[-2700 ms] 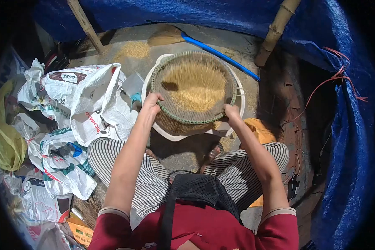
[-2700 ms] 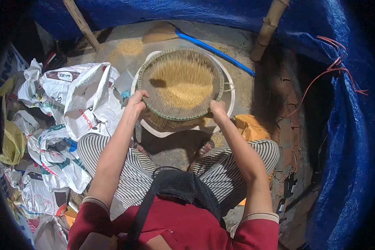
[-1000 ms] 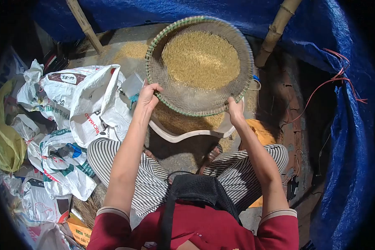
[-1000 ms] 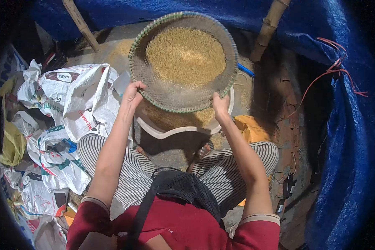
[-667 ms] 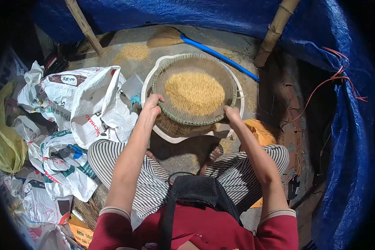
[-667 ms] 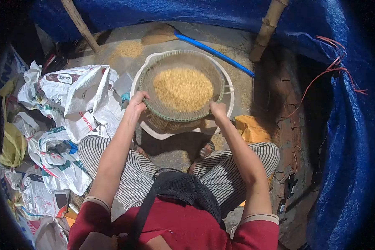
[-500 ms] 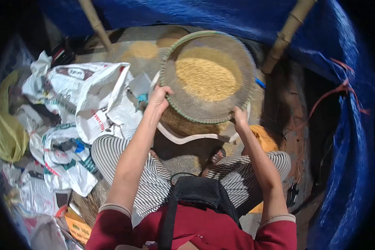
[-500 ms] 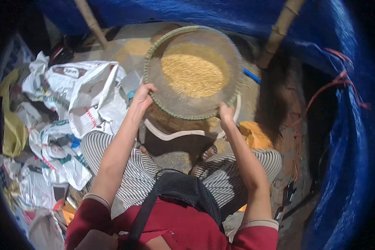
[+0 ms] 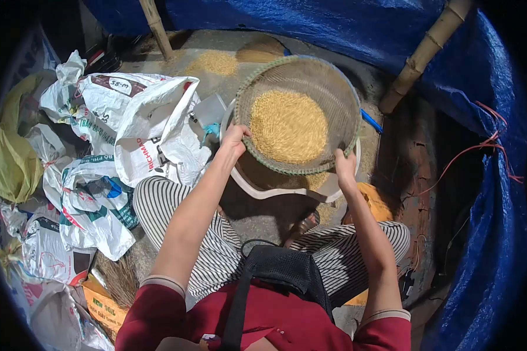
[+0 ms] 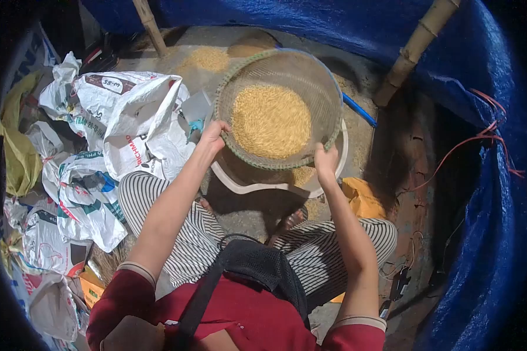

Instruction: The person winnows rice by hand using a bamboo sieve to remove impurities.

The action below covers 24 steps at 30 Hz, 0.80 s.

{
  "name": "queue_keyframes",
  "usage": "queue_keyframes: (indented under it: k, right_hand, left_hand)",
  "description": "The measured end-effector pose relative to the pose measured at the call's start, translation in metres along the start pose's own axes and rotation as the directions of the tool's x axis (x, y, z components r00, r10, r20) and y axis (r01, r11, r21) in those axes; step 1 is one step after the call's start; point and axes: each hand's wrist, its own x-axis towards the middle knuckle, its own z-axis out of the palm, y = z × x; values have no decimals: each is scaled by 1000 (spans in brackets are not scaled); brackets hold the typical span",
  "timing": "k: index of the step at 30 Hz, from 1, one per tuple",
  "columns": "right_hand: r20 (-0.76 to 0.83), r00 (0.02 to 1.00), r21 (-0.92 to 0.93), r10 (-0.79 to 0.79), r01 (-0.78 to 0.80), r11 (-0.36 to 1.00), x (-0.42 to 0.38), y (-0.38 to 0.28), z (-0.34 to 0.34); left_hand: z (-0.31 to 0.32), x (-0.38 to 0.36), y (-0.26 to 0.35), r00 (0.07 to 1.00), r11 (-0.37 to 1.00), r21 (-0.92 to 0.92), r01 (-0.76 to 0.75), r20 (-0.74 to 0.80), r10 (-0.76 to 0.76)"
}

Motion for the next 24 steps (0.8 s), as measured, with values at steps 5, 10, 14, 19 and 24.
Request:
queue_keyframes:
  k: [5, 10, 14, 19, 24]
  right_hand:
    - [369, 639, 326, 675, -769, 550, -10, 31, 3]
    - [441, 494, 341, 749, -865, 369, -16, 33, 5]
    - [575, 630, 408, 522, -773, 485, 2, 66, 8]
    - [303, 738, 246, 602, -671, 699, -31, -2, -6]
    - [233, 906, 151, 354, -393, 907, -38, -45, -11]
  left_hand:
    - [52, -46, 18, 982, 938, 290, -189, 67, 177]
    - [52, -46, 21, 953, 888, 347, -302, 119, 278]
    - [37, -39, 14, 970, 945, 216, -244, 56, 238]
    - [20, -31, 20, 996, 997, -1, -72, 60, 72]
    - [-2, -10, 18, 988, 990, -136, -27, 146, 47]
